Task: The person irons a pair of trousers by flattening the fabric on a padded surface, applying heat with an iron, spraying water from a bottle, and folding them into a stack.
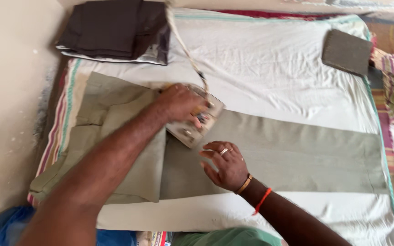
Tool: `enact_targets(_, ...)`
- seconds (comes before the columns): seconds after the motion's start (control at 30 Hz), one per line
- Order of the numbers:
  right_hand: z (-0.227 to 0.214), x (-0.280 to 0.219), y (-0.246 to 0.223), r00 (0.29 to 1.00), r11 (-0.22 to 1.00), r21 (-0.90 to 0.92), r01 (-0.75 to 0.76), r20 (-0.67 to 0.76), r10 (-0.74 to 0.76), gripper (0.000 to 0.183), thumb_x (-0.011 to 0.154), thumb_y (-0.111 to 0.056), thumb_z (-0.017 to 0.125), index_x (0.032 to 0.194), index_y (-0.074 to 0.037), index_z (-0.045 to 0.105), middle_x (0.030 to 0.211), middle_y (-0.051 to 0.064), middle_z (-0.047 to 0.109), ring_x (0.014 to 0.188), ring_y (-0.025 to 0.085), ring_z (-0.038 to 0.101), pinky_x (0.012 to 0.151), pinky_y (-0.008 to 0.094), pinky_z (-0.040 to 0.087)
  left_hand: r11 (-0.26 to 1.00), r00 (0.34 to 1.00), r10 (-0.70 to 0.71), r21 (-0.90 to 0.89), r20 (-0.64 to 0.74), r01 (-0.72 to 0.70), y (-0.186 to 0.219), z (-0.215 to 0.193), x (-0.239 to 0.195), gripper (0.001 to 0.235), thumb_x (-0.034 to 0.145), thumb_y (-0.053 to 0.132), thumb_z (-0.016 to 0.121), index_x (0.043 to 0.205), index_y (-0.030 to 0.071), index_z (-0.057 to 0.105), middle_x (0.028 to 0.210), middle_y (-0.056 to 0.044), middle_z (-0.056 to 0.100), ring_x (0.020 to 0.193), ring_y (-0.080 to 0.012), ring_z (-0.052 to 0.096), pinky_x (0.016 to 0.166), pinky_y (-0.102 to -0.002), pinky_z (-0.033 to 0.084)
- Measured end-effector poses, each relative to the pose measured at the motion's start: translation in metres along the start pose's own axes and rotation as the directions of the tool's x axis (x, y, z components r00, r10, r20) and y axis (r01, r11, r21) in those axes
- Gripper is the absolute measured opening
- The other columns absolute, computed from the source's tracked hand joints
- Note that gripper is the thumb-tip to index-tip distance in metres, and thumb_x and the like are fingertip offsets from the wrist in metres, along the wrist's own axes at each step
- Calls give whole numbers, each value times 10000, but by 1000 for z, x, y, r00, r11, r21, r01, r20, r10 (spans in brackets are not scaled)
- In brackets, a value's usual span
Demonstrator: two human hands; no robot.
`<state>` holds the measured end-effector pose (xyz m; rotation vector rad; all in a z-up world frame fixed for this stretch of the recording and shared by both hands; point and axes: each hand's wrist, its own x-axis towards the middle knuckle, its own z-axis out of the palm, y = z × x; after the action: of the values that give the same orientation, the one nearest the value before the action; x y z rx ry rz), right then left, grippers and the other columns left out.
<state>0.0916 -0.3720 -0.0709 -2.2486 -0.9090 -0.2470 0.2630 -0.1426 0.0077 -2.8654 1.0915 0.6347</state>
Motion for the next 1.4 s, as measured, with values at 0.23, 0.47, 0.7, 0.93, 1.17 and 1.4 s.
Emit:
enact_targets(0.23, -100, -114, 156, 957, 740, -651, -172, 67, 281, 1013, 897, -719, 426, 1570, 27, 296, 1650, 223, 304, 1543, 380, 242, 1242, 558, 166, 993, 977, -106, -39, 185, 115, -20, -11, 38, 876, 542, 775, 816, 1283, 327, 683, 1128, -59, 744, 1041, -305, 712, 885, -481, 543)
enact_targets(0.47, -199, -222, 241, 826, 683, -565, -463, 3, 564, 970, 959, -692, 353, 1612, 3, 178, 1678, 203, 176, 1567, 320, 121, 1238, 494, 104, 966, 999, -24, -256, 34, 32, 113, 10, 71, 692, 619, 777, 769, 928, 159, 728, 840, -103, 734, 805, -320, 724, 734, -490, 554)
enact_targets(0.7, -220, -238, 261, 800, 621, -617, -484, -24, 600, 894, 977, -638, 346, 1631, -58, 159, 1707, 147, 163, 1584, 271, 99, 1258, 491, 77, 904, 998, 42, -428, 46, -18, 290, 14, 160, 711, 677, 651, 838, 959, 12, 707, 838, -169, 725, 821, -337, 743, 768, -497, 574)
enact_targets(0.93, -277, -271, 249, 540, 707, 412, -575, -458, 706, 713, 1104, -553, 303, 1454, 17, 550, 1451, 223, 615, 1387, 303, 573, 1165, 474, 436, 912, 993, 120, -398, 22, -101, 391, 4, 250, 644, 701, 574, 858, 1002, 18, 733, 966, -173, 742, 942, -341, 728, 827, -491, 573)
enact_targets(1.17, -316, -273, 183, 615, 902, 87, -422, -704, 356, 632, 1123, -547, 320, 1279, -14, 621, 1197, 176, 680, 1112, 253, 672, 972, 389, 568, 935, 983, 124, -347, 137, -69, 438, -21, 292, 654, 769, 629, 789, 1018, 26, 746, 991, -155, 755, 989, -308, 741, 877, -458, 581)
enact_targets(1.4, -320, -200, 178, 940, 931, -178, -319, -189, 285, 568, 1045, -505, 504, 1321, -27, 637, 964, 53, 817, 936, 254, 732, 857, 461, 517, 940, 916, 11, -308, -401, -146, 416, -7, 234, 704, 855, 617, 747, 1174, 0, 634, 1149, -198, 678, 1167, -368, 621, 1048, -579, 391)
